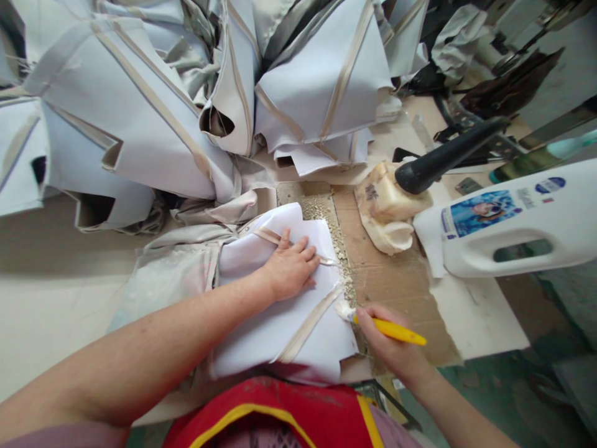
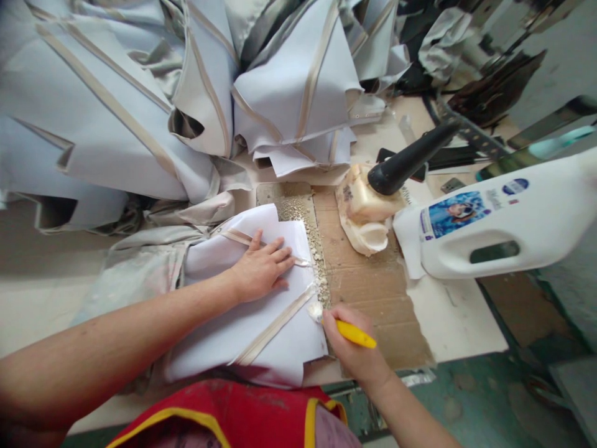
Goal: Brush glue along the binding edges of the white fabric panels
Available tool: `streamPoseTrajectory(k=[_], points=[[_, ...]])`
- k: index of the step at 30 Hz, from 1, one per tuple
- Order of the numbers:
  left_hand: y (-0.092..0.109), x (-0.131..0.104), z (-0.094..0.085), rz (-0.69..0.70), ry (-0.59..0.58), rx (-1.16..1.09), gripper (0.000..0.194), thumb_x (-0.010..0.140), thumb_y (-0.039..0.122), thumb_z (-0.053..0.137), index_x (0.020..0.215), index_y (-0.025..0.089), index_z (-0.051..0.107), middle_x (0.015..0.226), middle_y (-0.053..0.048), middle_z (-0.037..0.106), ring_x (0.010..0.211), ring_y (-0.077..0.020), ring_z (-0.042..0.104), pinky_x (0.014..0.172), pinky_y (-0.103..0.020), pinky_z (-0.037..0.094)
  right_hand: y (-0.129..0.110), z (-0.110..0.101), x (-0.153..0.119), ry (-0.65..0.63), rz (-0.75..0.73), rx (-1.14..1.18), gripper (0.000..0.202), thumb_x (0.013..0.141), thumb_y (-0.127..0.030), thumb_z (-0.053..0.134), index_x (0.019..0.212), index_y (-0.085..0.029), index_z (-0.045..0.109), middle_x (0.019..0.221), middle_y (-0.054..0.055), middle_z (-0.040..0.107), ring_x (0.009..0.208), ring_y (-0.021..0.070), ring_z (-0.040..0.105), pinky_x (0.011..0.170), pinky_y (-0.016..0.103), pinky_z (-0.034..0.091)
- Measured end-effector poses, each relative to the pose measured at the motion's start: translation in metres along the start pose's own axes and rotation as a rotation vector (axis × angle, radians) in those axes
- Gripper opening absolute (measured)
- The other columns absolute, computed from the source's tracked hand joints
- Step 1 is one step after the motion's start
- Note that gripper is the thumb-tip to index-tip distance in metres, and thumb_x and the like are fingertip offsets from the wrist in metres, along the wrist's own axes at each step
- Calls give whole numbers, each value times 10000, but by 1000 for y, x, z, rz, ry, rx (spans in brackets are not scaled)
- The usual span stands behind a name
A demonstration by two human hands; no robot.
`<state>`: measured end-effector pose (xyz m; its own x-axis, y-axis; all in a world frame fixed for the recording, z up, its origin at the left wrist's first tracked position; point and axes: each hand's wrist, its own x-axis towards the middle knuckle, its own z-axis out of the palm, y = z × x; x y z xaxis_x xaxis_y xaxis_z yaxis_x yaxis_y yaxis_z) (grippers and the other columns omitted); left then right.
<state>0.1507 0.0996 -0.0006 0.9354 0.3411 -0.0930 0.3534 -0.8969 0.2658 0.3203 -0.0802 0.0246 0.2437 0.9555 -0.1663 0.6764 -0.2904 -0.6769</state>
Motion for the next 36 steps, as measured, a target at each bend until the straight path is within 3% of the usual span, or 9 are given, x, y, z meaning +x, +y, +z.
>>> streamPoseTrajectory(k=[4,11,19,23,26,28,31,33,36], points=[[1,1,-1,-6,-15,10,479,802,459,535,1208,207,508,1255,-102,506,1246,-311,315,1009,-625,-44,-1,-7,-23,-42,25,-30,339,854,-333,469,545,-193,477,494,-35,465,473,111,458,485,236,332],[3,2,2,-16,-12,50,519,784,508,541,1218,226,496,1259,-93,502,1243,-313,312,986,-643,-82,-13,-5,15,118,49,56,277,850,-335,466,624,-190,533,589,-14,542,576,133,510,574,247,371],[3,4,2,-19,-49,41,485,797,484,534,1215,239,496,1285,-77,485,1254,-295,307,999,-618,-91,0,5,-67,26,76,-2,288,867,-303,446,614,-195,534,565,-15,544,540,124,521,544,234,377],[4,4,-5,-15,-67,71,472,798,447,543,1221,242,494,1291,-75,483,1266,-291,299,1003,-610,-97,-4,-6,-75,40,83,-46,301,857,-318,459,589,-201,532,546,-14,547,520,126,526,524,236,374],[-2,-3,-23,-40,-53,138,432,818,394,523,1225,251,489,1360,-70,412,1308,-280,230,1014,-593,-101,-5,-10,-72,107,83,-8,276,859,-305,460,613,-198,526,601,-4,570,564,130,539,567,238,394],[-14,-10,-41,-127,-23,184,455,828,387,500,1258,245,450,1411,-72,335,1325,-281,193,1033,-581,-42,-3,-8,-71,80,72,25,280,864,-300,445,613,-197,516,604,-5,563,572,130,537,570,236,399],[-39,-22,-64,-362,-42,180,581,805,442,496,1316,200,361,1378,-121,369,1266,-299,312,1021,-504,222,2,-6,-72,11,82,21,327,866,-315,430,568,-198,494,536,-23,514,515,122,506,513,229,381],[-56,-25,-73,-483,-121,102,681,748,511,527,1309,167,350,1288,-144,460,1168,-293,435,943,-413,361,3,-11,-72,50,109,19,335,862,-335,437,562,-198,498,529,-24,509,508,122,503,505,227,385],[-70,-23,-74,-590,-223,-24,639,652,525,590,1141,128,478,1144,-152,550,1037,-280,534,850,-338,429,2,-27,-66,176,130,43,324,839,-377,465,573,-201,524,533,-18,526,513,133,513,507,231,405]])
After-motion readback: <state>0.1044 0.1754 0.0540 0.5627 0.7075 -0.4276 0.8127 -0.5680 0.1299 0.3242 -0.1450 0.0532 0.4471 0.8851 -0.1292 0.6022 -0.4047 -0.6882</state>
